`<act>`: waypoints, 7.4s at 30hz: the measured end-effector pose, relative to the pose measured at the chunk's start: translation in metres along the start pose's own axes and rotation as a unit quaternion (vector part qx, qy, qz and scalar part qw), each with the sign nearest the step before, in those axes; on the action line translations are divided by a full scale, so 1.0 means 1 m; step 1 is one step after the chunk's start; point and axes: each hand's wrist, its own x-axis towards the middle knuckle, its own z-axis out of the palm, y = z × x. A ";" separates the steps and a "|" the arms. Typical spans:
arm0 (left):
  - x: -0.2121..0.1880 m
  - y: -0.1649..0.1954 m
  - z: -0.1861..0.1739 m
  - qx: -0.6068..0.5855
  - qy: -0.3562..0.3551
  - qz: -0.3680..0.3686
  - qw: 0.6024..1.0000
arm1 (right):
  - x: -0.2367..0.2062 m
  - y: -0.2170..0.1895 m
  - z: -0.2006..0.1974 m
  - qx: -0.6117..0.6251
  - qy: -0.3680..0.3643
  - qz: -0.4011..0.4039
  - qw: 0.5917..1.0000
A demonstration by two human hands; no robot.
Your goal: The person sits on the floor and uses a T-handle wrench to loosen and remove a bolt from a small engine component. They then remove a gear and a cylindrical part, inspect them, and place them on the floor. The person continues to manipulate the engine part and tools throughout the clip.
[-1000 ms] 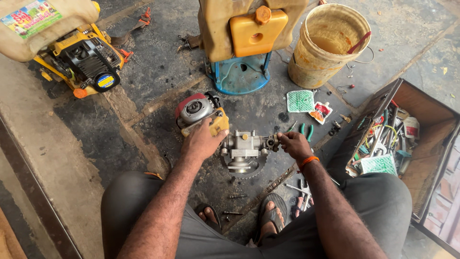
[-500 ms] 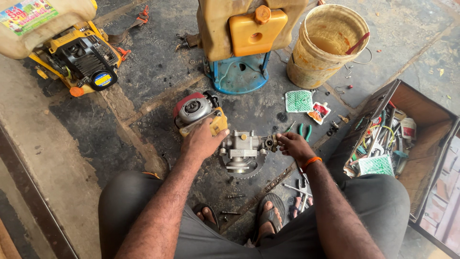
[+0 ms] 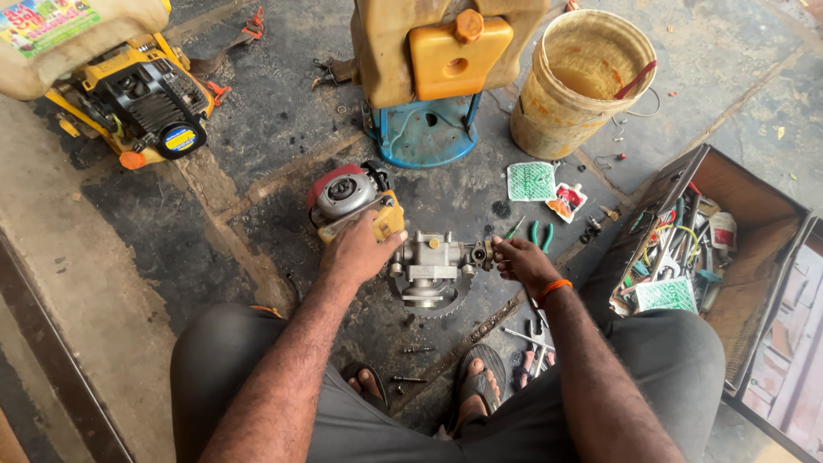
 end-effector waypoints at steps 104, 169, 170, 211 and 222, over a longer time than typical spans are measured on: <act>0.005 0.010 0.008 -0.009 -0.018 -0.011 1.000 | 0.003 0.003 -0.011 -0.076 -0.003 0.007 0.997; 0.008 0.008 0.016 -0.011 -0.006 -0.005 1.000 | 0.005 0.006 -0.024 -0.072 -0.014 -0.016 0.997; 0.007 0.007 0.016 -0.011 -0.002 -0.001 1.000 | 0.005 0.005 -0.025 -0.073 -0.015 -0.011 0.997; 0.005 0.008 0.018 0.007 -0.009 -0.007 1.000 | 0.003 0.008 -0.034 0.007 0.004 -0.008 1.000; -0.001 0.014 0.013 -0.007 -0.011 -0.002 1.000 | -0.012 0.002 -0.029 0.050 -0.011 -0.004 0.999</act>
